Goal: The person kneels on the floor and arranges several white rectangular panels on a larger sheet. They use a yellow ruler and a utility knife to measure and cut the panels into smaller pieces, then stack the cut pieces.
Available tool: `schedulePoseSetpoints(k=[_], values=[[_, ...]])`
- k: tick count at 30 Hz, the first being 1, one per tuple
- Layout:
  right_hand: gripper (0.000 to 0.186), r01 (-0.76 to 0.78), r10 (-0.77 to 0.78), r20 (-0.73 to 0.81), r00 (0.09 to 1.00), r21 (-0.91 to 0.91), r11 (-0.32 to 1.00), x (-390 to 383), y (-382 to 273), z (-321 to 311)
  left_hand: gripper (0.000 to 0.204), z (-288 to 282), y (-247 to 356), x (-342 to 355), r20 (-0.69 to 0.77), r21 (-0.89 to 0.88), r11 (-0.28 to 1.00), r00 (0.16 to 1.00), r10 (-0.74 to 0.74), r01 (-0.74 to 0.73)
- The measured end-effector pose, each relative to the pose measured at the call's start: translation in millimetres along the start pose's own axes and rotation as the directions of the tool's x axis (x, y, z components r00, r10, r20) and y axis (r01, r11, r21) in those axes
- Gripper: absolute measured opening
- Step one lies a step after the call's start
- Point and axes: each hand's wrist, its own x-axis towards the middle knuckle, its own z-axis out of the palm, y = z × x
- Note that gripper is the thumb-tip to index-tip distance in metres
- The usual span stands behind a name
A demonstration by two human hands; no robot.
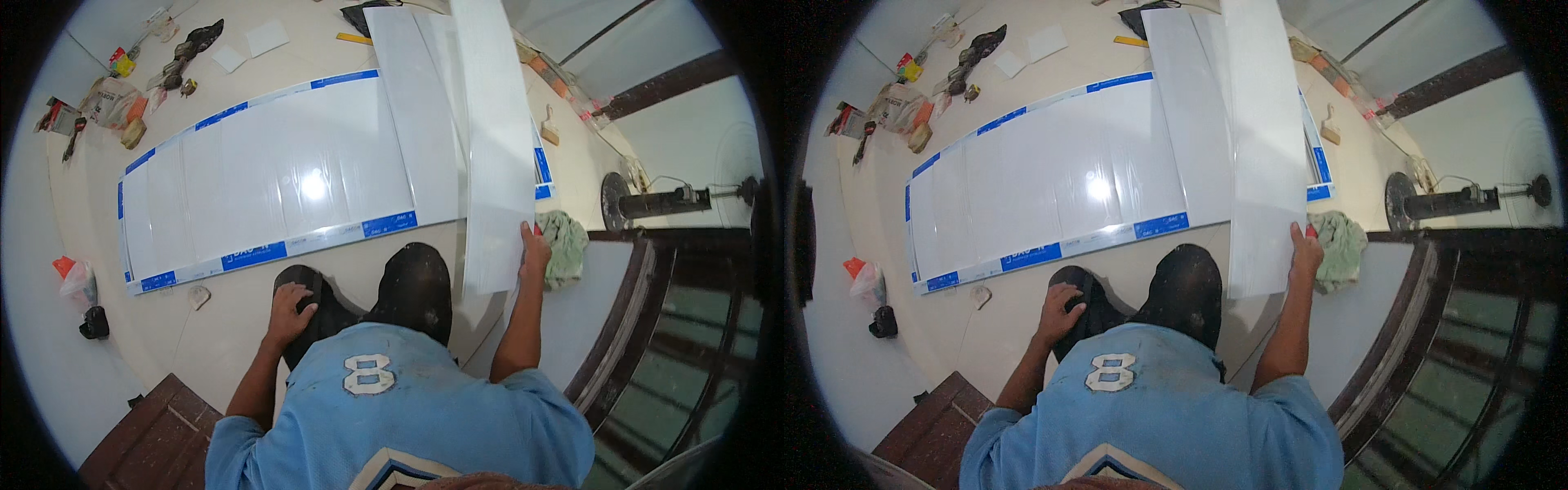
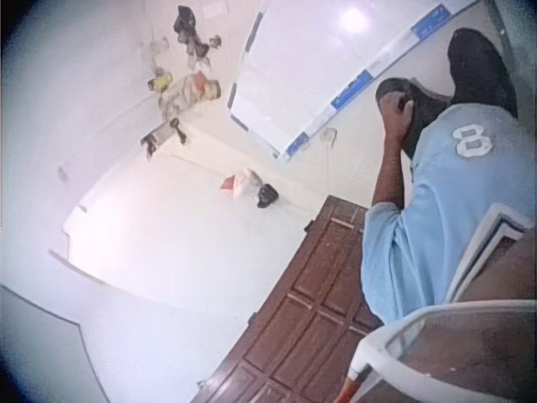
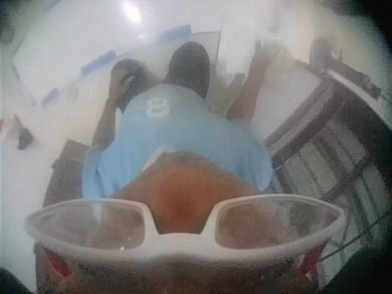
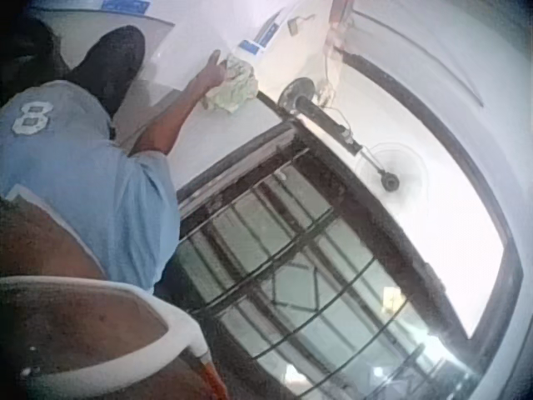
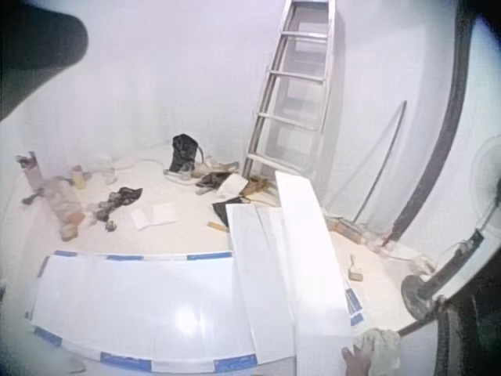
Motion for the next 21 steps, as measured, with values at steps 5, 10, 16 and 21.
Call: schedulePoseSetpoints(k=[5, 10, 16, 21], values=[[0.047, 0.009, -0.018, -0.026, 1.000, -0.289, 0.957, -9, 30, -19, 0.030, 2, -9, -37, -0.150, -0.044, 0.999, 0.989, 0.014, -0.021], [0.058, 0.074, -0.072, 0.019, 0.997, -0.161, 0.984, -44, 41, -18, 0.026, -12, -35, -54, -0.196, -0.071, 0.997, 0.980, 0.027, -0.042], [0.074, 0.134, -0.133, 0.032, 0.991, -0.426, 0.895, -38, 64, -2, 0.025, -18, -53, -66, -0.179, -0.141, 0.990, 0.983, -0.044, 0.019], [0.082, 0.154, -0.161, 0.026, 0.987, -0.468, 0.870, -6, 86, 9, 0.026, -9, -51, -59, -0.199, -0.266, 0.958, 0.967, -0.160, 0.104]])
